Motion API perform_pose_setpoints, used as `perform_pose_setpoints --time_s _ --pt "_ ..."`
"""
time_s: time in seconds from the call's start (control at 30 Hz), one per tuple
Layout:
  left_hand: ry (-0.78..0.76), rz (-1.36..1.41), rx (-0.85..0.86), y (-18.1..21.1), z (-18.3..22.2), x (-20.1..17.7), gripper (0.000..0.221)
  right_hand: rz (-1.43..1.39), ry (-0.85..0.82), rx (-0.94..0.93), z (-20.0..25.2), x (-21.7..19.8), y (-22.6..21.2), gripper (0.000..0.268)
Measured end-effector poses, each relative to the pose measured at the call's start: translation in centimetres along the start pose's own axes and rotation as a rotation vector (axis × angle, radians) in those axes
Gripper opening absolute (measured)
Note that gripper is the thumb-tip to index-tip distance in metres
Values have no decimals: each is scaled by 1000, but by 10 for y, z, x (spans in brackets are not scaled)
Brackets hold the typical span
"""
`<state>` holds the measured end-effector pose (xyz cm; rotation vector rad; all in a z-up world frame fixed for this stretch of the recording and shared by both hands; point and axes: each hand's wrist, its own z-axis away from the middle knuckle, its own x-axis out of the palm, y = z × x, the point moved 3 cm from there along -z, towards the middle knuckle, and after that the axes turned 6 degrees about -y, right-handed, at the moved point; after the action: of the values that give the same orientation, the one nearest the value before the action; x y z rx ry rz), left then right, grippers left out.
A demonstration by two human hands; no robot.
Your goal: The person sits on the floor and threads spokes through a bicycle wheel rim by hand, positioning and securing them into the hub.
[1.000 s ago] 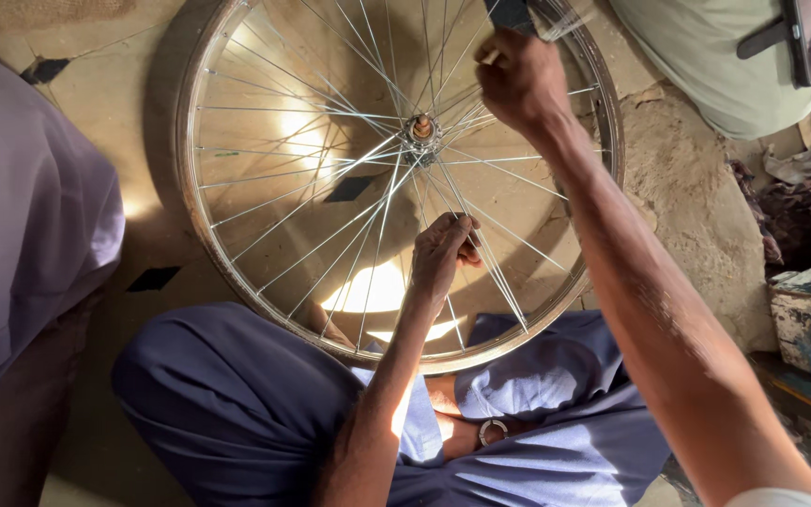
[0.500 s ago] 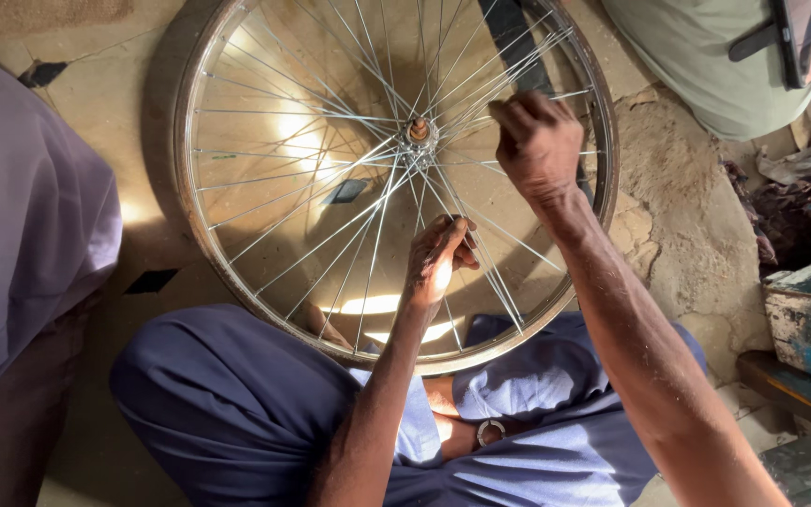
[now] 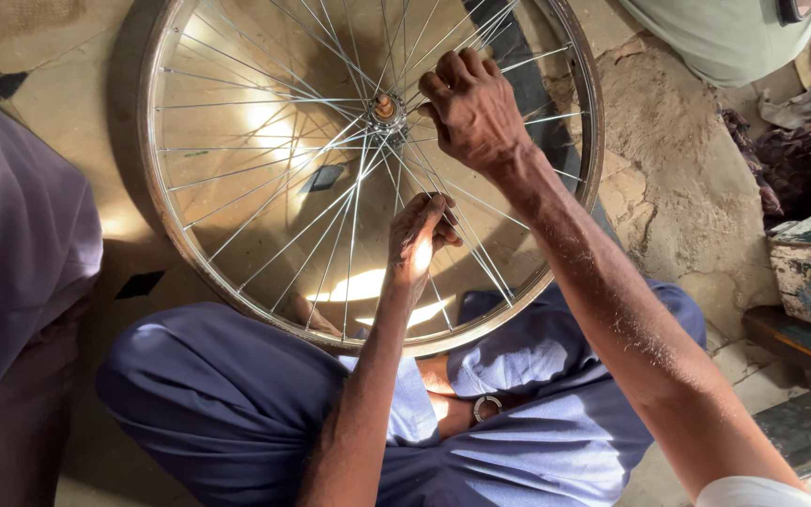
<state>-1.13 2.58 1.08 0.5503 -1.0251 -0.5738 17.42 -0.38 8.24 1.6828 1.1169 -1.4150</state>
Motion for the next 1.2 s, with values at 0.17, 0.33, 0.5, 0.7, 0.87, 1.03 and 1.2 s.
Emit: perform_pose_setpoints --time_s 0.17,0.33,0.5,0.7,0.87,1.03,1.2 --pt "32 7 7 1 -1 4 28 57 29 -112 8 -2 -5 14" --pt "34 -16 26 0 2 3 28 26 73 -126 12 -6 -13 19" --pt "29 9 1 -7 -2 -4 29 105 29 -201 4 -9 -15 18" --pt "48 34 145 -14 -15 -5 27 374 -454 -97 7 0 -12 18" --pt "357 -526 228 15 28 16 27 -85 -587 359 46 -50 4 19" --pt "171 -328 52 18 64 10 27 -445 -580 667 127 -105 -19 18" --pt "106 -121 29 3 85 -8 22 -1505 -424 484 184 -65 -128 31"
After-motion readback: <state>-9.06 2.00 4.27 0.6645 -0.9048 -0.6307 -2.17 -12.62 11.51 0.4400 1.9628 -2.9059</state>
